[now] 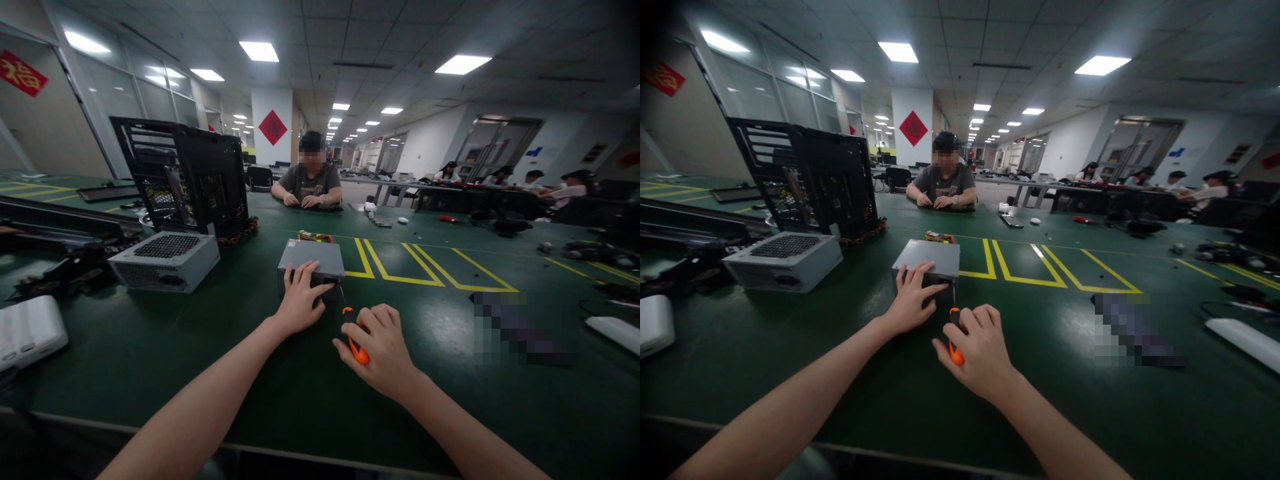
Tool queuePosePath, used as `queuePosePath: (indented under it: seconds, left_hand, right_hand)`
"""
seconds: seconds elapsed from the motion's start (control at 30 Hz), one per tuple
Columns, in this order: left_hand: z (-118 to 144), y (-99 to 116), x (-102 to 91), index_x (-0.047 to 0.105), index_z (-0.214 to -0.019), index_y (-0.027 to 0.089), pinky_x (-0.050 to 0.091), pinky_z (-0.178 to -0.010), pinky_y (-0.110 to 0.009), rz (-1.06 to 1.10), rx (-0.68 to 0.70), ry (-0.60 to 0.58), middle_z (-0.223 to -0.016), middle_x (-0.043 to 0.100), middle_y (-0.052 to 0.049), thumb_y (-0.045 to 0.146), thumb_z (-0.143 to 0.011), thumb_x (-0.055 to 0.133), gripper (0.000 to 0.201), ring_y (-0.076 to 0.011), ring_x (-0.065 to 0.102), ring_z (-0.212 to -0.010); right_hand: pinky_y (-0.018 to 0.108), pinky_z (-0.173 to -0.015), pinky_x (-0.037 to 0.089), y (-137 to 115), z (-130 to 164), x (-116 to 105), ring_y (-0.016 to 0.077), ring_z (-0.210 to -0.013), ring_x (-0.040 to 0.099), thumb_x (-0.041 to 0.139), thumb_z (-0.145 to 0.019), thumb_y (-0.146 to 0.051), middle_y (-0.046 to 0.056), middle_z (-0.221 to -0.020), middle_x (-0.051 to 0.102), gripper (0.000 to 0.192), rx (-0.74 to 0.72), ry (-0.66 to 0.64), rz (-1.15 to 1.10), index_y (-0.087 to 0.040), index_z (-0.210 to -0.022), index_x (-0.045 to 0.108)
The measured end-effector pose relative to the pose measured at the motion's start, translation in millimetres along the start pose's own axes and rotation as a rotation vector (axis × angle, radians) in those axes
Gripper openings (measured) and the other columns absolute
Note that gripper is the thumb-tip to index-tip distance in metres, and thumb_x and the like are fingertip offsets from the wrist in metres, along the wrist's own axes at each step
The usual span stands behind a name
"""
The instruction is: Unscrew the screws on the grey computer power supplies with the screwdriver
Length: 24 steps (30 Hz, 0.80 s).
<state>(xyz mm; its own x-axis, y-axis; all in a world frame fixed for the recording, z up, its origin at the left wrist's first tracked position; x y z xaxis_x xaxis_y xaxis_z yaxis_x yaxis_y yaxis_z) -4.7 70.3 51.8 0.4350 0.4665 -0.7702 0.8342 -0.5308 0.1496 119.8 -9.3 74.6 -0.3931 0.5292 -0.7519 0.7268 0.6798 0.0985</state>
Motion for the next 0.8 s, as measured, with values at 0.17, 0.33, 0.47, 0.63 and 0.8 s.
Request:
queuePosePath:
  seconds: [0.17,0.33,0.47,0.63,0.8]
  left_hand:
    - [-0.2,0.1,0.1,0.061,-0.111,0.031,0.006,-0.106,-0.055,-0.022,-0.003,-0.01,-0.139,0.032,-0.005,0.019,-0.071,0.057,0.041,-0.029,0.024,-0.129]
    - [0.1,-0.3,1.4,0.061,-0.11,0.03,0.006,-0.106,-0.055,-0.012,0.009,-0.003,-0.139,0.031,-0.005,0.02,-0.071,0.058,0.041,-0.0295,0.024,-0.129]
    - [0.6,-1.1,2.3,0.061,-0.11,0.031,0.006,-0.106,-0.054,-0.018,-0.002,-0.004,-0.14,0.03,-0.005,0.019,-0.071,0.058,0.041,-0.03,0.022,-0.13]
    - [0.5,-1.2,1.8,0.061,-0.111,0.031,0.007,-0.106,-0.054,-0.033,0.004,-0.007,-0.139,0.031,-0.006,0.019,-0.071,0.058,0.041,-0.0298,0.023,-0.13]
    - [0.0,-1.3,1.7,0.061,-0.111,0.031,0.007,-0.106,-0.055,-0.033,0.011,-0.008,-0.139,0.031,-0.006,0.021,-0.072,0.058,0.04,-0.0295,0.023,-0.13]
  right_hand:
    - [0.035,-0.075,0.033,9.1,0.5,-5.3,0.0166,-0.068,0.045,0.047,-0.084,-0.036,0.005,-0.074,0.056,0.025,0.087,0.097,-0.04,-0.014,-0.093,0.056]
    - [0.035,-0.075,0.033,1.3,1.3,4.4,0.0177,-0.073,0.044,0.05,-0.078,-0.025,0.004,-0.073,0.053,0.014,0.018,0.01,-0.095,-0.017,-0.084,0.059]
    - [0.035,-0.075,0.032,-0.3,1.5,8.0,0.0189,-0.077,0.042,0.051,-0.078,-0.029,0.005,-0.076,0.051,0.015,0.026,-0.025,-0.054,-0.019,-0.076,0.061]
    - [0.034,-0.073,0.034,9.6,0.7,-1.0,0.0172,-0.071,0.044,0.047,-0.084,-0.032,0.005,-0.073,0.054,0.023,0.077,0.061,-0.046,-0.015,-0.09,0.061]
    - [0.031,-0.07,0.034,7.2,1.3,3.5,0.0161,-0.069,0.043,0.047,-0.082,-0.026,0.004,-0.072,0.054,0.017,0.045,0.035,-0.1,-0.015,-0.089,0.059]
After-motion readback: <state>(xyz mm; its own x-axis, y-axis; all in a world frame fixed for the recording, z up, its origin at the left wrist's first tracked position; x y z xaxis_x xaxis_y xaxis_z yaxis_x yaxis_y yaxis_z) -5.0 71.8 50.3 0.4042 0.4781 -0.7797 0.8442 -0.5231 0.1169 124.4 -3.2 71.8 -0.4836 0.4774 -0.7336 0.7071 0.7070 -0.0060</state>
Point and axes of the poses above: each hand's wrist, its own z-axis away from the middle knuckle, its own x-axis out of the palm, y = z × x, the point moved 7 cm from there along -z, towards the middle knuckle
